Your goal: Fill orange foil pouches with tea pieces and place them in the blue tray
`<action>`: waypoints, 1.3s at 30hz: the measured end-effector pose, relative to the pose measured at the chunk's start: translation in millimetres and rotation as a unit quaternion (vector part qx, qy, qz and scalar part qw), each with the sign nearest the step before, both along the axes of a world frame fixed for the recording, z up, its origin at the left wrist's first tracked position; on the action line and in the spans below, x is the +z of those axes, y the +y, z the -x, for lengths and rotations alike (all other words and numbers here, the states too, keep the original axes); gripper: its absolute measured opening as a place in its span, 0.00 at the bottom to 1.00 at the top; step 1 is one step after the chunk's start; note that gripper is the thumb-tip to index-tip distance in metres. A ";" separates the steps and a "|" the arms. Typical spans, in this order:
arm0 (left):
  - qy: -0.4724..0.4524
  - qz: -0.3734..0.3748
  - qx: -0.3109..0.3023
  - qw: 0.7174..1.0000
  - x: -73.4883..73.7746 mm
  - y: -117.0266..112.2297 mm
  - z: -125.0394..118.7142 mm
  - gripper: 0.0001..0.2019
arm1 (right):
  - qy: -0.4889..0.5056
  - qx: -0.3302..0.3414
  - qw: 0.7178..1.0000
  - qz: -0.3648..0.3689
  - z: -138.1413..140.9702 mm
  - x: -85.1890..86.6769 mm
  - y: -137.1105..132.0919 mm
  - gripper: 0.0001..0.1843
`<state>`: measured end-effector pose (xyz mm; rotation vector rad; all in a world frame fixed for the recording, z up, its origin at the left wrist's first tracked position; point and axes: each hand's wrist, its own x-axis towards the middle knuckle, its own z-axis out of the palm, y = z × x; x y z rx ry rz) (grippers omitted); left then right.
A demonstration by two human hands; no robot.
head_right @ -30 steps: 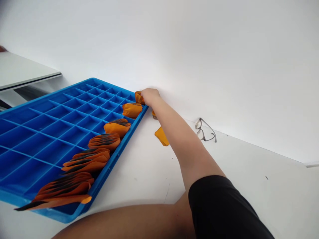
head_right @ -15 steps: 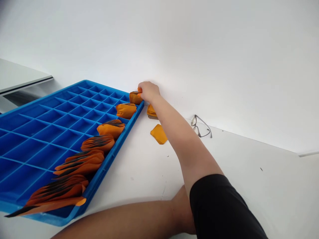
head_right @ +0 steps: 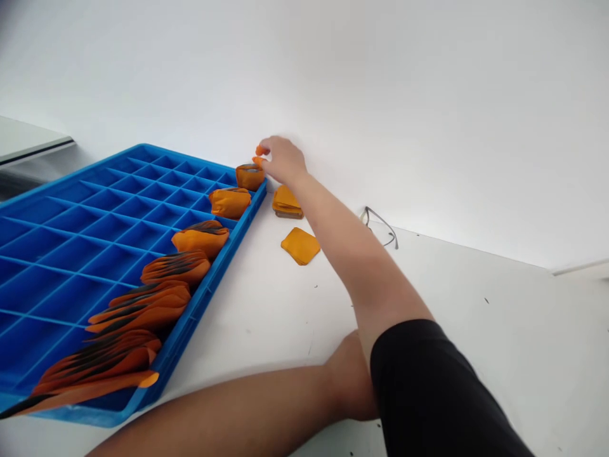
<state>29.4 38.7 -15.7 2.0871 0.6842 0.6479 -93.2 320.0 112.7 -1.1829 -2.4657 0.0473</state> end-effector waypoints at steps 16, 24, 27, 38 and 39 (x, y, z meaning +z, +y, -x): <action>0.024 -0.035 0.006 0.999 2.4 -6.3 11.9 0.18 | -0.176 -0.078 0.955 0.224 -109.7 -60.0 -112.3 0.56; 0.018 -0.023 0.016 0.999 1.8 -5.9 12.0 0.19 | -0.140 -0.097 0.957 0.234 -111.7 -51.0 -114.8 0.50; 0.018 -0.020 0.015 1.000 2.4 -6.1 12.3 0.18 | -0.126 -0.107 0.958 0.235 -117.8 -43.6 -116.8 0.46; 0.013 -0.025 0.007 1.000 3.8 -5.2 12.7 0.18 | -0.118 -0.111 0.956 0.244 -109.0 -31.4 -118.8 0.34; 0.012 -0.025 0.006 1.000 3.8 -5.2 12.9 0.19 | -0.125 -0.114 0.956 0.240 -107.8 -33.1 -118.3 0.33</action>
